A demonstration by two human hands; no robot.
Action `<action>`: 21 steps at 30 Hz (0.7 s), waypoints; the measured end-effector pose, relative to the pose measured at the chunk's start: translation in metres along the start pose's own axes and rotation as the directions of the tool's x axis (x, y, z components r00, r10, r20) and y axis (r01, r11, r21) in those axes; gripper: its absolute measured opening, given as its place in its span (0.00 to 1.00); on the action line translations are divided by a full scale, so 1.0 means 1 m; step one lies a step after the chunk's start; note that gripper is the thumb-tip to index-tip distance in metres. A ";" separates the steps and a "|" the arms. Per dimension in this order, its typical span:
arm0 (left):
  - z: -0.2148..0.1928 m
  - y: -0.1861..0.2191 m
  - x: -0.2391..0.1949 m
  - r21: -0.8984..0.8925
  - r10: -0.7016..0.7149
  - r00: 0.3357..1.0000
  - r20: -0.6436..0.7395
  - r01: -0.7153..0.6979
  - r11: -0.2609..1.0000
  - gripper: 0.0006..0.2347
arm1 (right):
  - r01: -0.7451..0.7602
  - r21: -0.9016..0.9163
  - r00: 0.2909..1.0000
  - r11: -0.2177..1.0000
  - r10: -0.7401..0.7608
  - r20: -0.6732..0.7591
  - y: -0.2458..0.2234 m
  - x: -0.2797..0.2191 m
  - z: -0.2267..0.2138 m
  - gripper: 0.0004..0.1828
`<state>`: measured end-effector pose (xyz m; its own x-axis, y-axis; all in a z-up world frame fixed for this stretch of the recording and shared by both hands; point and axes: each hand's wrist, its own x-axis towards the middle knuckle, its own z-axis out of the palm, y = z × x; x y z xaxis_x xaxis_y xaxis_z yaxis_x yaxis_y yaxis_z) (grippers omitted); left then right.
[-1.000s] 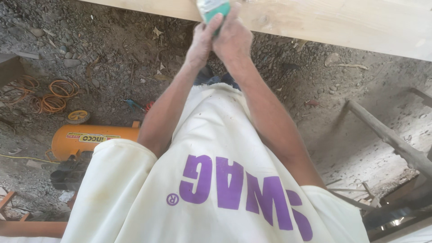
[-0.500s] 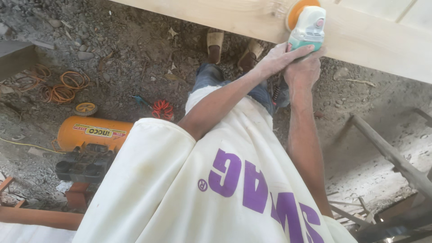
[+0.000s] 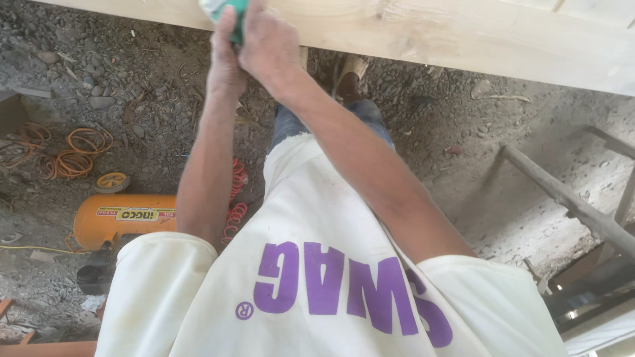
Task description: The person uses a handheld electric sander to smooth the surface of a large wooden panel. They move the sander across the face and edges of the wood, occasionally repositioning their hands and the tool to cover different areas.
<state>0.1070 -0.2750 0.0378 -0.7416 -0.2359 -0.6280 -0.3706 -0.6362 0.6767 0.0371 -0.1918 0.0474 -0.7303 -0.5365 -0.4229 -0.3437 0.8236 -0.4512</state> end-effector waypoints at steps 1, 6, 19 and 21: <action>-0.009 0.003 0.000 -0.022 0.007 1.000 -0.008 -0.007 1.000 0.47 | 0.040 0.018 0.999 0.999 -0.040 -0.006 -0.009 0.004 0.003 0.28; -0.020 -0.003 0.002 -0.108 0.010 1.000 0.001 -0.010 0.994 0.47 | 0.152 -0.021 0.951 0.988 -0.152 -0.268 -0.004 0.004 0.007 0.28; 0.170 -0.079 0.014 0.051 -0.122 0.946 0.299 0.112 0.992 0.35 | -0.386 0.145 0.918 0.911 0.395 -0.042 0.165 -0.073 -0.093 0.33; 0.204 -0.091 0.013 0.066 -0.081 0.941 0.329 0.063 0.996 0.33 | -0.307 0.151 0.921 0.940 0.333 -0.204 0.191 -0.093 -0.107 0.36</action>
<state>0.0170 -0.0705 0.0461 -0.8516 0.0710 -0.5194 -0.4526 -0.5995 0.6601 -0.0243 0.0352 0.0848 -0.9074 -0.1820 -0.3789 -0.0102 0.9108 -0.4128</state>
